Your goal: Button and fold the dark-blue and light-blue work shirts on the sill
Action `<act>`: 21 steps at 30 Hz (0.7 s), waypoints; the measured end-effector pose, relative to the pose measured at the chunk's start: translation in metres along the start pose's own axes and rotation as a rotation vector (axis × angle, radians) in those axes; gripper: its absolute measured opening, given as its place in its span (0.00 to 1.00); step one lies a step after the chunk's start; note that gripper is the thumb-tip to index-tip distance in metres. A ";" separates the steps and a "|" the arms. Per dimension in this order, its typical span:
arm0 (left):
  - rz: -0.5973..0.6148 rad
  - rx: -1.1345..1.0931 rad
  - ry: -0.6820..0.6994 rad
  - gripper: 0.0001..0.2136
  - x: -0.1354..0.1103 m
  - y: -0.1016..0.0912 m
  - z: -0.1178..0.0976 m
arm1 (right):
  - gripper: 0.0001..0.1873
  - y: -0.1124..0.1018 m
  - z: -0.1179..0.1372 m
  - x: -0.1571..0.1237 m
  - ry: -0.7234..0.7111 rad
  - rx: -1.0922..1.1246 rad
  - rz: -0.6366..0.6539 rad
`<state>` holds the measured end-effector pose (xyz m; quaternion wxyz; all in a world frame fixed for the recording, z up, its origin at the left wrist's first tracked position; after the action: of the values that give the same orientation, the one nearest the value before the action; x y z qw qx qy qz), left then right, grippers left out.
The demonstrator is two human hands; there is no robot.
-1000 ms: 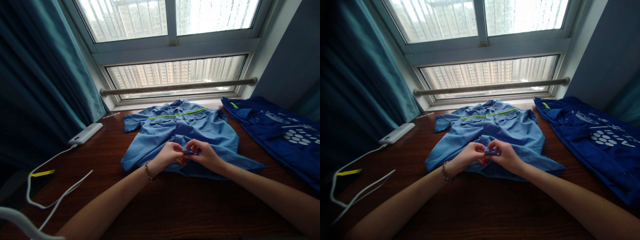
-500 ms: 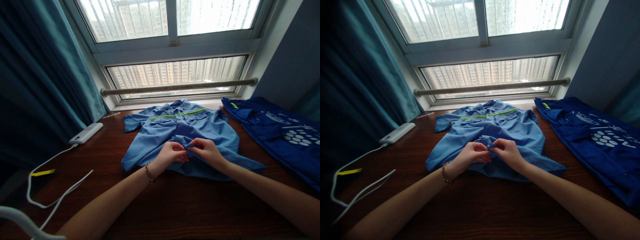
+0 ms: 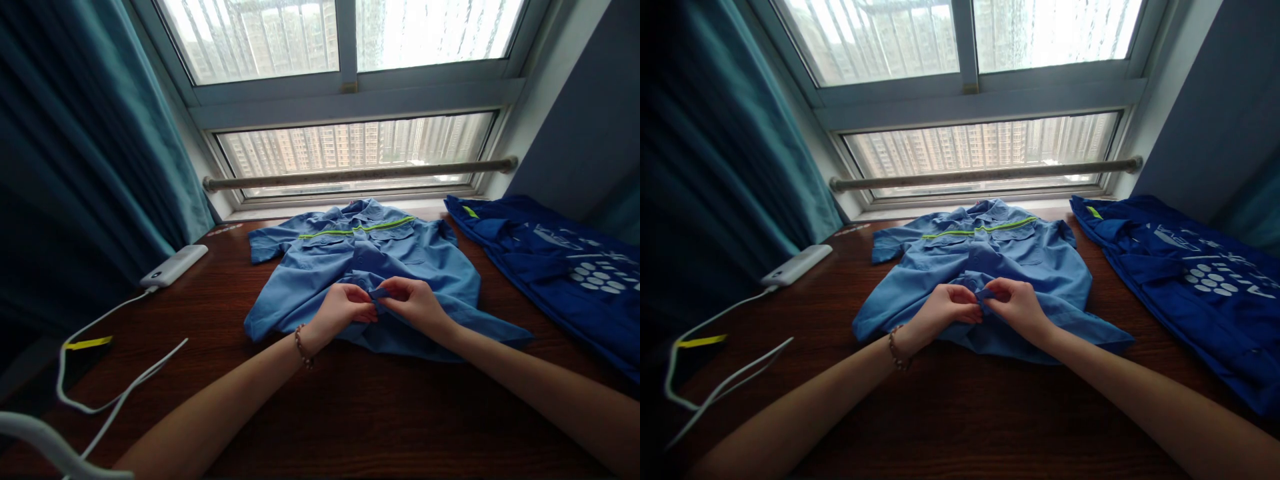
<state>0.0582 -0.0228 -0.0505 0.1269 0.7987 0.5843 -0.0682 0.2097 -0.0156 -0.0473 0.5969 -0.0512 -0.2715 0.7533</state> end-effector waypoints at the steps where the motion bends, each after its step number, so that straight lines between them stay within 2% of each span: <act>1: 0.001 0.010 0.003 0.11 0.000 0.000 0.000 | 0.08 0.000 0.001 -0.001 -0.031 -0.044 -0.002; 4: 0.003 0.032 0.014 0.08 -0.001 0.002 0.000 | 0.08 0.001 0.006 -0.005 -0.108 -0.173 -0.029; 6: -0.003 0.032 0.016 0.06 -0.001 0.003 0.001 | 0.08 0.001 0.010 -0.007 -0.131 -0.176 -0.027; 9: -0.025 0.018 0.007 0.05 -0.002 0.003 0.000 | 0.08 -0.001 0.012 -0.007 -0.099 -0.050 -0.008; 12: -0.039 -0.009 0.013 0.07 -0.003 0.003 -0.001 | 0.11 -0.002 0.008 -0.003 0.003 0.131 0.004; 15: -0.048 -0.033 0.037 0.10 -0.004 0.003 -0.004 | 0.13 -0.001 0.002 -0.001 0.067 0.216 -0.002; 21: -0.061 -0.075 0.067 0.14 -0.006 0.004 -0.006 | 0.10 0.001 0.002 -0.004 -0.051 0.048 -0.073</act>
<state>0.0601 -0.0278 -0.0428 0.1351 0.7771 0.6143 -0.0230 0.2090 -0.0199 -0.0468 0.6178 -0.0079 -0.2702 0.7384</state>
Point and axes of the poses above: each hand's wrist, its own x-axis towards the middle knuckle, its own y-axis out of the palm, z = x × y, the point moved 3 cm from there along x, towards the middle knuckle, and after that the axes turned 5 degrees about -x, right-handed, at the moved point
